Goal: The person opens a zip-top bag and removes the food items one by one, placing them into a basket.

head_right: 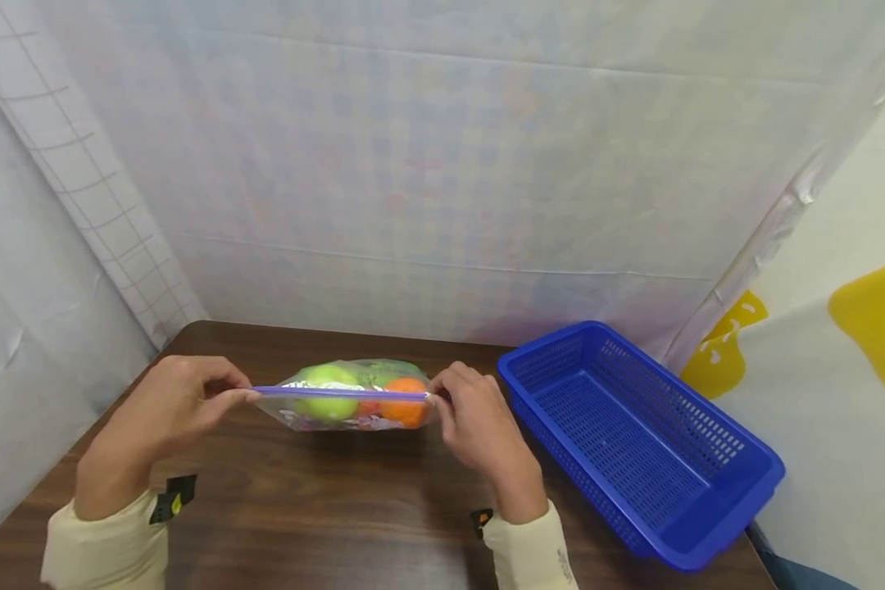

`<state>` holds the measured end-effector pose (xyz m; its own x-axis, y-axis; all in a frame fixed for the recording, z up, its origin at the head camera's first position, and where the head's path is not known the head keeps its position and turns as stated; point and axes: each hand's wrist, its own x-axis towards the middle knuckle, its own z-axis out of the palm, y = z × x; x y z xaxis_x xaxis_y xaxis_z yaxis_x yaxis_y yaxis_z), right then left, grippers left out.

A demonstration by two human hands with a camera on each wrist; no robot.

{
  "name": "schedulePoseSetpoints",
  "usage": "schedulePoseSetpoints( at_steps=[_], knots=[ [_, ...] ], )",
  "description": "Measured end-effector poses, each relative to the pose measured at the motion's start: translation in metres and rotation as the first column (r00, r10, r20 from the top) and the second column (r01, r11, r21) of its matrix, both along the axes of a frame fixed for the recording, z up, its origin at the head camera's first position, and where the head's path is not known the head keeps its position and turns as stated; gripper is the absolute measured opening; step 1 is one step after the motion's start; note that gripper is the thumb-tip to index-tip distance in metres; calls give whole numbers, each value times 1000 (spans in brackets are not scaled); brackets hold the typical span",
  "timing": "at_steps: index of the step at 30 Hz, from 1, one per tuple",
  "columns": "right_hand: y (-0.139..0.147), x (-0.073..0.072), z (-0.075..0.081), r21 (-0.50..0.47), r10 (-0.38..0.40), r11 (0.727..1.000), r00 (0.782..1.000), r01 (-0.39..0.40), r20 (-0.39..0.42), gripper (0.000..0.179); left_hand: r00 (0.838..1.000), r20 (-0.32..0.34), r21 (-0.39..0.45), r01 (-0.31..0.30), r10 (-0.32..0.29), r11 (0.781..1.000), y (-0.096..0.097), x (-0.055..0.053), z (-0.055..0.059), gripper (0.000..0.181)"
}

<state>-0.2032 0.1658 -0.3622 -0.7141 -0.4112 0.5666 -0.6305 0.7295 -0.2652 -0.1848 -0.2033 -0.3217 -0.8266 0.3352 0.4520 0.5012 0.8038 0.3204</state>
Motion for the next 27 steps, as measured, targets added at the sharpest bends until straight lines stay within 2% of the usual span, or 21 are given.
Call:
schedulePoseSetpoints(
  at_steps=[7,18,24,27],
  knots=[
    [9,0,-1,-27,-11,1000,1000,12,9,4,999,13,3,-36,36,999,-2,2,0,5],
    [18,1,1,-41,-46,998,996,49,71,3,999,-2,7,-41,41,999,-7,4,1,5],
    [20,1,2,-43,-58,997,996,61,62,3,999,3,3,-46,46,999,-6,5,2,6],
    [20,0,1,-44,-55,997,998,57,44,3,998,34,-3,-51,51,999,-4,8,3,5]
  ],
)
